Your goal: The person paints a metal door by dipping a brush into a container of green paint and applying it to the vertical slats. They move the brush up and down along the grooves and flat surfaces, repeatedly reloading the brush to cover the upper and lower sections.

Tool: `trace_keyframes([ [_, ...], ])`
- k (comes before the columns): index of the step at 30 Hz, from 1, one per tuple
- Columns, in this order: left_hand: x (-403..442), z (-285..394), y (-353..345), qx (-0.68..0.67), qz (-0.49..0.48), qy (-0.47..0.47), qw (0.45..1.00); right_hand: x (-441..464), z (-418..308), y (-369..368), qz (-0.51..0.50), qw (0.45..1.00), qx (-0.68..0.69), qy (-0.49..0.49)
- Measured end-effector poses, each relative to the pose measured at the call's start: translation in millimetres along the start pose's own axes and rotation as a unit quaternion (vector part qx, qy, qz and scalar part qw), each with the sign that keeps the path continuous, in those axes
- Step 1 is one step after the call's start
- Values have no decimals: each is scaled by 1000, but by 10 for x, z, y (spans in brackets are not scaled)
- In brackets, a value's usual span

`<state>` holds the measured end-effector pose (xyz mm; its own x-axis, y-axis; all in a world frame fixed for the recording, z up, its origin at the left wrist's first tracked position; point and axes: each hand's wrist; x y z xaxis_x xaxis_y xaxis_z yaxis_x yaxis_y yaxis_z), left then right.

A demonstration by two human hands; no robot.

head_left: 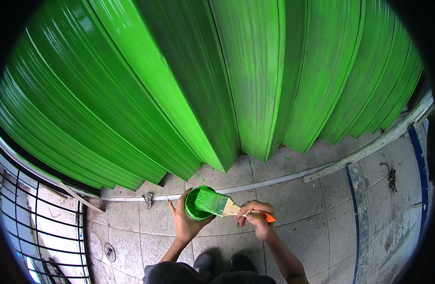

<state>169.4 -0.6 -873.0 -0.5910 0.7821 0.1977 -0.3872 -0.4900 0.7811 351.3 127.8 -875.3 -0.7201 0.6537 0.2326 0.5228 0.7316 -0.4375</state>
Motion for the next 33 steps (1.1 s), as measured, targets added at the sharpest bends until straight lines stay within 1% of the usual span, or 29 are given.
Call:
trace_keyframes([
  [3,-1,21,-14,-19,6,-7,1000,12,-61,-9,-2,999,-36,-2],
  [4,-4,27,-21,-27,7,-12,1000,-2,-36,-8,11,1000,-11,9],
  [6,14,19,-53,-101,1,-5,995,10,61,10,33,998,39,36],
  [9,-3,-13,-130,-197,-18,8,980,20,125,37,34,998,53,26],
  [10,13,-14,-152,-227,-26,9,974,33,152,50,38,997,64,36],
  [12,31,9,-178,-239,-35,18,970,52,207,83,44,994,84,53],
  [15,33,-18,-206,-237,-37,19,971,114,252,114,77,978,155,118],
  [16,23,-41,-221,-234,-35,17,972,160,255,137,117,976,125,135],
  [19,-10,-121,-203,-236,-42,19,971,359,314,344,189,959,97,189],
  [22,-58,-76,-153,-229,-41,22,972,520,600,735,250,954,13,167],
  [25,-99,-78,-137,-230,-49,34,971,600,892,1039,259,957,-64,118],
  [29,-159,-158,-158,-223,-65,44,972,731,1249,1182,250,961,-49,112],
  [33,-158,-141,-173,-230,-76,47,969,1014,1287,1107,223,963,-60,141],
])
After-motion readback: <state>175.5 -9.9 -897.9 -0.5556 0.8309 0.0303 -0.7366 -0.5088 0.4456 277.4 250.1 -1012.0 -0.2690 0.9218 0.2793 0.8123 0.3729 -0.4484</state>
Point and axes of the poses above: each hand's wrist, its own x-axis towards the middle knuckle, its own y-axis out of the back of the hand, z = x × y
